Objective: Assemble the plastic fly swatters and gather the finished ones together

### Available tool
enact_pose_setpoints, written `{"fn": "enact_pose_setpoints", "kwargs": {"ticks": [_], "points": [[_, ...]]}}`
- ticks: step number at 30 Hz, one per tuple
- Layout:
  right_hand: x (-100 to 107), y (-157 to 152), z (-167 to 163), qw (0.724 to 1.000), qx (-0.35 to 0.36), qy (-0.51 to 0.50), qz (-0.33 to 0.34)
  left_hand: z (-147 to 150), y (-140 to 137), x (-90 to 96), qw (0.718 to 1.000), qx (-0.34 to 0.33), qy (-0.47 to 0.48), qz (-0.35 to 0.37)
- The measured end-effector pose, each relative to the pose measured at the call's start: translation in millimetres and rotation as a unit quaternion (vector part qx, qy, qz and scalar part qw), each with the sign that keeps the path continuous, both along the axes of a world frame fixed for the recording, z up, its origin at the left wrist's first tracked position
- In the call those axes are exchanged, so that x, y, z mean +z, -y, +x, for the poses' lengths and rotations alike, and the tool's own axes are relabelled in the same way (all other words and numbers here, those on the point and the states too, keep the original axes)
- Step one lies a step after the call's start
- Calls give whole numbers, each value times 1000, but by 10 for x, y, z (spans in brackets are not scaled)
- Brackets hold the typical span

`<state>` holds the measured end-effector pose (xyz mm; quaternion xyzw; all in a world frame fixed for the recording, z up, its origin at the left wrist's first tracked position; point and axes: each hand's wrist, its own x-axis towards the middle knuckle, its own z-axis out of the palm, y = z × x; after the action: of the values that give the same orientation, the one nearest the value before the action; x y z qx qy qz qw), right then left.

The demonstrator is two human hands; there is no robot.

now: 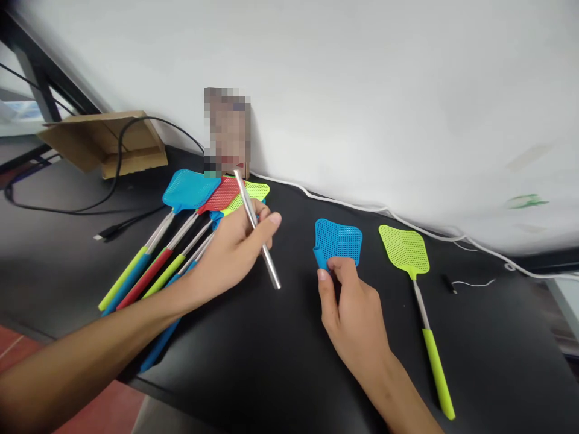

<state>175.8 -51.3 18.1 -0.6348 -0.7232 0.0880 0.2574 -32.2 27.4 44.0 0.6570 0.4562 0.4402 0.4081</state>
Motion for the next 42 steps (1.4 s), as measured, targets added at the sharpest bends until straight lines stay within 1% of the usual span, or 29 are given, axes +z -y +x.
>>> {"fn": "enact_pose_setpoints", "kwargs": {"ticks": [2,4,6,9,14,20,34,42], "points": [[1,31,-13,999,10,-11,45,9,-39,6,990,9,122,-64],[-3,54,-22,996,13,-4,86,28,-54,6,971,12,203,-128],[-3,67,-28,993,13,7,113,46,-52,6,953,21,248,-175],[2,75,-31,990,13,13,138,58,-37,6,937,26,273,-216],[2,88,-33,986,-3,20,167,65,-22,-22,937,15,276,-216],[0,99,-32,982,-5,28,184,72,-18,-45,936,9,281,-211],[36,103,-22,984,4,27,173,79,2,-41,926,-10,296,-233],[54,109,-26,984,-10,32,176,90,11,-50,925,-23,295,-237]]}}
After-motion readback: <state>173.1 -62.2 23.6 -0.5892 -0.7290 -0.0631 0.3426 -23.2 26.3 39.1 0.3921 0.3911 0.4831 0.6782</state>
